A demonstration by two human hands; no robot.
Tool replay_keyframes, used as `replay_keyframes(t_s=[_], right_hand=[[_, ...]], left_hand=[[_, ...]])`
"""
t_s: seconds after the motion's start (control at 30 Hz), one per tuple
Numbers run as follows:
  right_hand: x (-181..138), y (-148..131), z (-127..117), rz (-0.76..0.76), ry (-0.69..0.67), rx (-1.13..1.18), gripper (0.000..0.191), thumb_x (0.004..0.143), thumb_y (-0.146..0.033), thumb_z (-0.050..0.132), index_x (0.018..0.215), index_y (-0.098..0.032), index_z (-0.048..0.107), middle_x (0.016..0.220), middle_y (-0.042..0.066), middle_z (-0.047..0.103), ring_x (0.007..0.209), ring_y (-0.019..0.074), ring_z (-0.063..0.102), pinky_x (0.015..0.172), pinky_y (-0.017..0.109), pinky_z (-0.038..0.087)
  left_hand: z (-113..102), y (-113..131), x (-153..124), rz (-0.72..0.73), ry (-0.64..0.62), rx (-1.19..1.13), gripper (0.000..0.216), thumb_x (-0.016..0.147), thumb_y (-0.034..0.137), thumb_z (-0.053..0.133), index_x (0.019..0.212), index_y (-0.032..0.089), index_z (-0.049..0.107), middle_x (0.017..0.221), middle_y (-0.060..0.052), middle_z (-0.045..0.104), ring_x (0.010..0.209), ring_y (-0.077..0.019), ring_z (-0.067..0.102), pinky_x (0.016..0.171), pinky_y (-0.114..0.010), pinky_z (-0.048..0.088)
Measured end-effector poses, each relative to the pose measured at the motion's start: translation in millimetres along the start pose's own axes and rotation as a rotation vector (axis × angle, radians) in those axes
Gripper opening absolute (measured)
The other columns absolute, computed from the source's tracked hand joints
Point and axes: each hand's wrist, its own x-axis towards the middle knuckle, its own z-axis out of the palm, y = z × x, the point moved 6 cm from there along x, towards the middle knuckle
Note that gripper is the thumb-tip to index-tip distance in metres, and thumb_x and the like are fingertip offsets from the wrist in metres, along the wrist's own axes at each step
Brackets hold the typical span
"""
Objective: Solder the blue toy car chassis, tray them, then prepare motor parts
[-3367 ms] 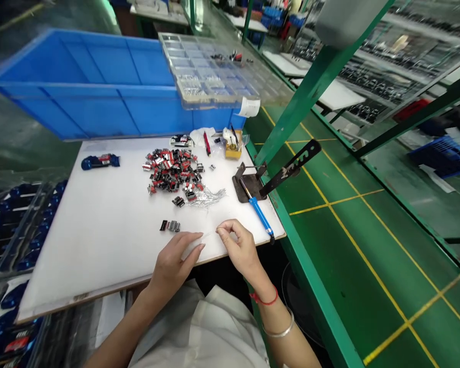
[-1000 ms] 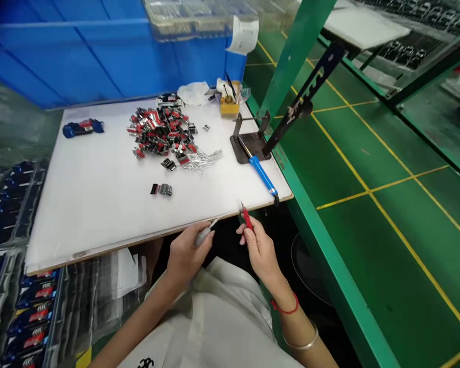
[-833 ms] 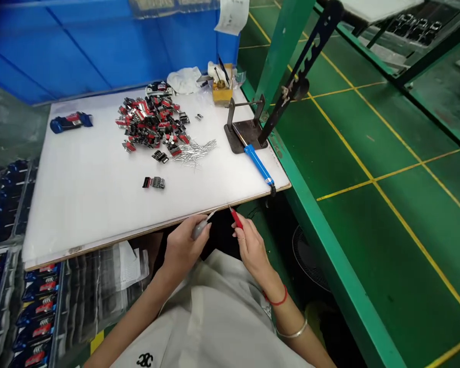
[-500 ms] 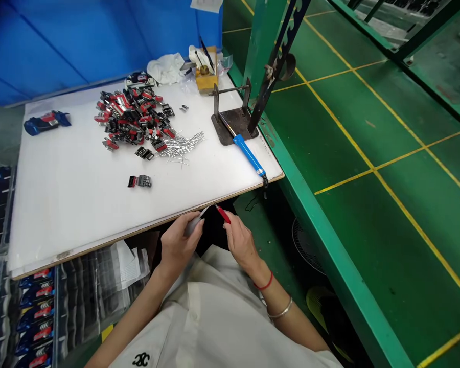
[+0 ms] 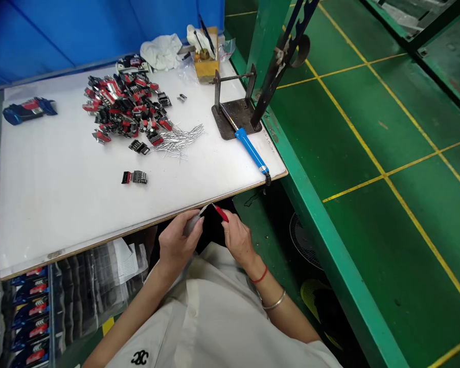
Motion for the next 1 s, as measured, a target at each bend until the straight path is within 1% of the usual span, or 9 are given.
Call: replay_keyframes(t_s=[0.27,0.57,0.73,0.83,1.0], right_hand=[[0,-1,2,-0.033,0.031,-0.028,0.038,0.104,-0.036,0.026,0.125,-0.019,0.053,0.101,0.012,0.071,0.087,0.0216,0.07,0.077,0.034,0.059],[2,13,18,-0.004,0.035,-0.073,0.041,0.103,-0.038,0.022,0.12,-0.019,0.054,0.097,0.013,0.071,0.084,0.0226,0.07,0.077,0.036,0.059],[5,14,26,-0.016,0.061,-0.073,0.042,0.103,-0.037,0.021,0.123,-0.017,0.053,0.096,0.013,0.071,0.083,0.023,0.07,0.078,0.037,0.059],[4,8,21,-0.022,0.076,-0.075,0.042,0.104,-0.036,0.022,0.122,-0.016,0.054,0.093,0.012,0.071,0.081,0.0222,0.07,0.074,0.035,0.059],[0,-7,1,0.01,0.06,-0.109,0.037,0.104,-0.034,0.028,0.122,-0.017,0.056,0.096,0.011,0.071,0.081,0.0215,0.071,0.071,0.033,0.058]], left_hand=[[0,0,0,-0.009,-0.008,-0.026,0.014,0.091,0.02,0.062,0.104,0.018,0.066,0.091,-0.004,0.077,0.081,-0.0157,0.074,0.076,-0.025,0.059],[0,-1,0,-0.025,-0.021,-0.045,0.014,0.092,0.02,0.062,0.105,0.018,0.066,0.091,-0.003,0.076,0.08,-0.0153,0.073,0.076,-0.025,0.058],[0,0,-1,0.003,0.009,-0.064,0.015,0.09,0.017,0.064,0.104,0.017,0.066,0.09,-0.004,0.076,0.079,-0.0152,0.073,0.075,-0.024,0.058],[0,-1,-3,0.014,0.022,-0.054,0.015,0.089,0.016,0.065,0.104,0.017,0.065,0.09,-0.004,0.076,0.08,-0.0156,0.073,0.075,-0.024,0.057],[0,-2,-5,0.02,0.027,-0.043,0.016,0.089,0.016,0.065,0.105,0.017,0.065,0.091,-0.005,0.076,0.081,-0.0159,0.073,0.076,-0.025,0.057]])
